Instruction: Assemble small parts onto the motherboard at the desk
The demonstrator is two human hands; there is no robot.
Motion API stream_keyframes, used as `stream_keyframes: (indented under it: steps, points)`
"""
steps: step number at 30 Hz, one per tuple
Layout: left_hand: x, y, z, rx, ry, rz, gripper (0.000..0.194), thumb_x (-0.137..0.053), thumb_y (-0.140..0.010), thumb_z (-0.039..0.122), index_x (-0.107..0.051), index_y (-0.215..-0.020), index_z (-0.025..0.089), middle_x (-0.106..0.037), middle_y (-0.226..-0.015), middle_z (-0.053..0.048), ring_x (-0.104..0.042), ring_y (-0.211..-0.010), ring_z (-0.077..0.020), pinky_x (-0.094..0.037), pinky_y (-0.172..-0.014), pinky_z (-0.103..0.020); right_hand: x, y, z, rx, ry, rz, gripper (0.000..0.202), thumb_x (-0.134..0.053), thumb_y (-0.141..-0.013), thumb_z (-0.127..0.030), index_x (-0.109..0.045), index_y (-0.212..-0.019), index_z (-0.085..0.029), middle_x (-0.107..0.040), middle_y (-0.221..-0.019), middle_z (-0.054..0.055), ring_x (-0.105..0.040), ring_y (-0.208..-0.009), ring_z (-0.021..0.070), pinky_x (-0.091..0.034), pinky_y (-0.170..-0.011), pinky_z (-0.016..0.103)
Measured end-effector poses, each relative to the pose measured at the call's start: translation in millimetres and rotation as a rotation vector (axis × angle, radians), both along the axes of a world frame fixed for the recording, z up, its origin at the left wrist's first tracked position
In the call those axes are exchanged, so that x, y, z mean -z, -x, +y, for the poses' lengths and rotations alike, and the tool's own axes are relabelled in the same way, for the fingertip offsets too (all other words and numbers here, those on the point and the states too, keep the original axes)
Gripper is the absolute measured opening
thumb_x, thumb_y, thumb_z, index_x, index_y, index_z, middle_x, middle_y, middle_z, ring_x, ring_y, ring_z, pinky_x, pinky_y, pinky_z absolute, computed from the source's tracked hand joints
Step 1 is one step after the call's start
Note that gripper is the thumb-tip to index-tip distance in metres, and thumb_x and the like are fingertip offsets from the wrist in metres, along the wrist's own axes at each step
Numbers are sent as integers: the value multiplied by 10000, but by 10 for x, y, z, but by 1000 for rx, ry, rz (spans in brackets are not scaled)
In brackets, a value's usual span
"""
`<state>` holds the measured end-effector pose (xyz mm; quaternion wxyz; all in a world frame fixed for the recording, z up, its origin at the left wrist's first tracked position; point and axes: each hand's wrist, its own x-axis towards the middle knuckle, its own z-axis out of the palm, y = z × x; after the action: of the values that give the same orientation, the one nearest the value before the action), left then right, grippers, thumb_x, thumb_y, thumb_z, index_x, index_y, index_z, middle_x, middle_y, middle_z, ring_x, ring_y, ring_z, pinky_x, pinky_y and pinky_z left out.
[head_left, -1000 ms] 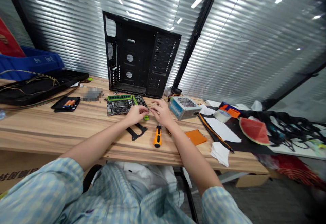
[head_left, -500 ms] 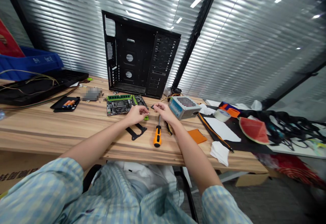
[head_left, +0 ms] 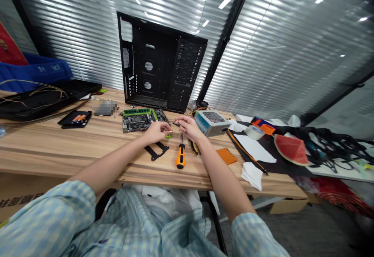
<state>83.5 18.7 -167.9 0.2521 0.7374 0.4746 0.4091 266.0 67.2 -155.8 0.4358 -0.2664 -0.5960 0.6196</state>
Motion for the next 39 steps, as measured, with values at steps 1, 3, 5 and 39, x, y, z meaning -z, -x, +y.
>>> stream_keyframes:
  steps: [1, 3, 5, 39]
  points:
    - [-5, -2, -8, 25, -5, -7, 111, -630, -717, 270, -647, -774, 175, -701, -704, -35, -644, -652, -167, -476, -609, -260, 14, 15, 2, 6, -13, -4, 259, -683, -692, -331, -637, -903, -187, -667, -831, -2, -268, -412, 13, -224, -424, 193]
    - [-11, -5, -23, 64, -16, -24, 134, -638, -716, 267, -621, -817, 182, -706, -708, -27, -656, -657, -168, -474, -604, -255, 43, 45, 6, 26, -38, -23, 270, -679, -687, -352, -630, -897, -189, -683, -839, 7, -283, -419, 19, -234, -431, 194]
    - [-14, -6, -33, 91, -19, -53, 172, -646, -712, 266, -607, -859, 186, -708, -719, -22, -670, -681, -172, -476, -606, -248, 70, 68, 10, 55, -69, -58, 265, -667, -694, -360, -627, -890, -186, -693, -847, 18, -305, -429, 26, -257, -439, 198]
    - [2, 32, 90, -200, -38, -311, 273, -690, -706, 381, -707, -844, 146, -719, -795, -77, -652, -703, -177, -508, -666, -284, -57, -53, 22, 130, 361, -113, 198, -532, -718, -7, -603, -832, -152, -572, -631, -30, -500, -468, 73, -515, -544, 250]
